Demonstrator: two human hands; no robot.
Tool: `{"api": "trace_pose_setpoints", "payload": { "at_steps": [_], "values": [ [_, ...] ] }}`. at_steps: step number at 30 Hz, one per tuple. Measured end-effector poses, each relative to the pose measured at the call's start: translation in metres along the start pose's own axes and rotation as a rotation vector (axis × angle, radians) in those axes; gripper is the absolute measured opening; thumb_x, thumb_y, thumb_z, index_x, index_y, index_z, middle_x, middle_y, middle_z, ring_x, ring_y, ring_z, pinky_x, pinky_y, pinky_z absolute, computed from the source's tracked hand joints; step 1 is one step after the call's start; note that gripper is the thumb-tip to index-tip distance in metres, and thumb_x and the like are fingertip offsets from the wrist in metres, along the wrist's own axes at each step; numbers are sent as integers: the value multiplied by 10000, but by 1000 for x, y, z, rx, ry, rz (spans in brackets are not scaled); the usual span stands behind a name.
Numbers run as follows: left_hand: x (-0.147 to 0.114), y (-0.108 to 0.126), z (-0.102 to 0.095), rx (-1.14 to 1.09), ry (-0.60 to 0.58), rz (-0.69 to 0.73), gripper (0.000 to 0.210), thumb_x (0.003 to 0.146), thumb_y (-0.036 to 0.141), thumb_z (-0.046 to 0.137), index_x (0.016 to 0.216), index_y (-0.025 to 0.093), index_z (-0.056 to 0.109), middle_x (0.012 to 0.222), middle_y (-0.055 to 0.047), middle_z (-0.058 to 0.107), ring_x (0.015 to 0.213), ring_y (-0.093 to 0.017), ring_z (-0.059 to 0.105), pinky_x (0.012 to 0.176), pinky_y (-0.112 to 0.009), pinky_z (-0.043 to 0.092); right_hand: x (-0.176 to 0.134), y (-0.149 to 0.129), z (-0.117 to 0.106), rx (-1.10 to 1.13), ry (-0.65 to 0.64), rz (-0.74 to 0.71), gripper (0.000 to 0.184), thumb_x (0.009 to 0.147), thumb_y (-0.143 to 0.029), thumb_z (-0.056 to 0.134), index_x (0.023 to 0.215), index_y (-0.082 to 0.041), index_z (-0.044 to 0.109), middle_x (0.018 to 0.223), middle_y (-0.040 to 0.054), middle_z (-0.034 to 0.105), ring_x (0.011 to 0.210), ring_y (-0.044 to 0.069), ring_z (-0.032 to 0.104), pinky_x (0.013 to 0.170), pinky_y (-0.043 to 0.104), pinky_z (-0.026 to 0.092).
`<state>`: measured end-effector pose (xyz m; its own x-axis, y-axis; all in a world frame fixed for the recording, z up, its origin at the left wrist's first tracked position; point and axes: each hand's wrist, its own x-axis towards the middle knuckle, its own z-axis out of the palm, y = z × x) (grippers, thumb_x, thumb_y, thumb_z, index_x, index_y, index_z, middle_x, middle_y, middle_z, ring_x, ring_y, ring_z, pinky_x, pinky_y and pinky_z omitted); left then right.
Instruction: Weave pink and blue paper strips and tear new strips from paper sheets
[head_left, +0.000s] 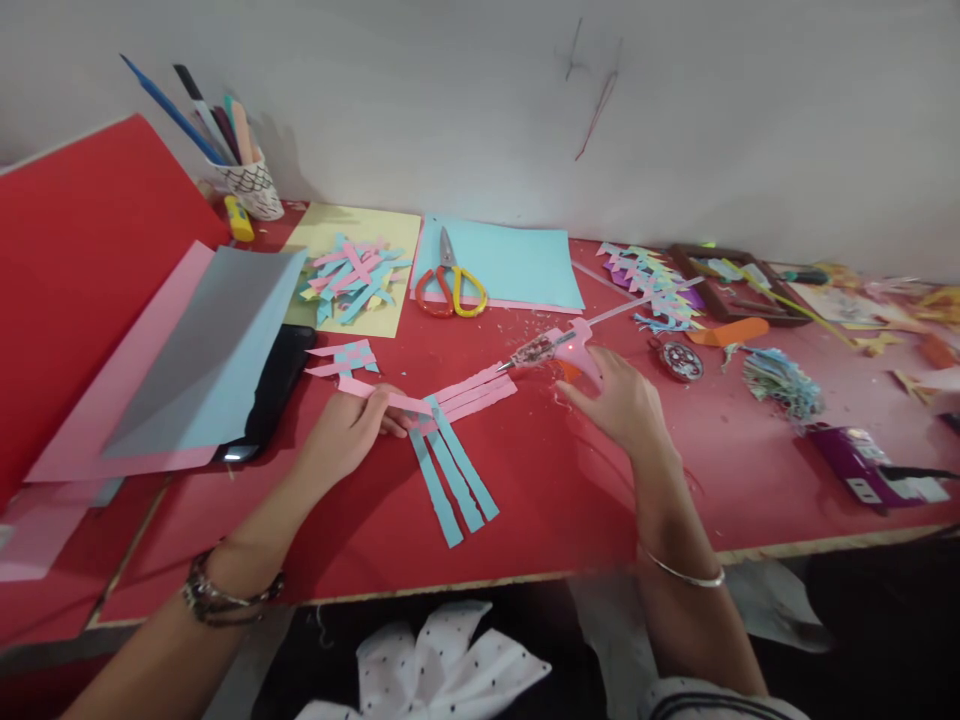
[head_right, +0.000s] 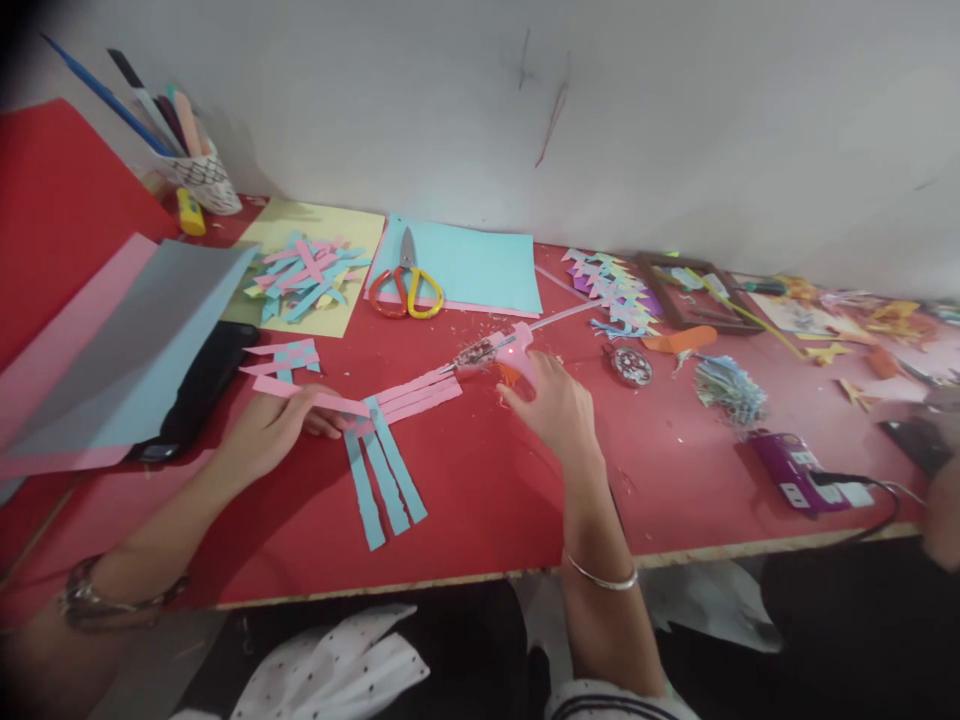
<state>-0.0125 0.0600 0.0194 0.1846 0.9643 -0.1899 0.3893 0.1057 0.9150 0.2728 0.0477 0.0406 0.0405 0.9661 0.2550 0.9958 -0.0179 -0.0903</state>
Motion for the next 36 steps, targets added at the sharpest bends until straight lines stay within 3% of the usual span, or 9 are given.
{"api": "trace_pose_setpoints", "payload": {
  "at_steps": [7, 25, 36],
  "values": [
    [0, -1, 1, -9, -2, -2, 389, 730, 382, 328, 796, 144, 629, 665, -68, 683, 543, -169, 619, 569, -250, 510, 0, -13, 2, 10, -55, -72, 459, 751, -431, 479, 1136, -182, 503, 1132, 90, 579, 971, 242, 559, 682, 327, 468],
    [0, 4, 1, 13, 12, -4, 372, 714, 357, 319, 758, 140, 617, 629, -60, 676, 533, -169, 626, 547, -256, 507, 0, 8, -6, -75, -32, -15, 382, 794, -317, 403, 1134, -171, 497, 1091, 99, 594, 892, 238, 582, 657, 336, 458],
    [1, 1, 2, 7, 19, -27, 397, 727, 377, 307, 782, 129, 611, 617, -63, 670, 544, -178, 623, 553, -264, 499, -1, 0, 0, -14, 9, -66, 391, 779, -344, 432, 1118, -169, 519, 1100, 100, 595, 930, 234, 580, 676, 326, 475]
  ]
}}
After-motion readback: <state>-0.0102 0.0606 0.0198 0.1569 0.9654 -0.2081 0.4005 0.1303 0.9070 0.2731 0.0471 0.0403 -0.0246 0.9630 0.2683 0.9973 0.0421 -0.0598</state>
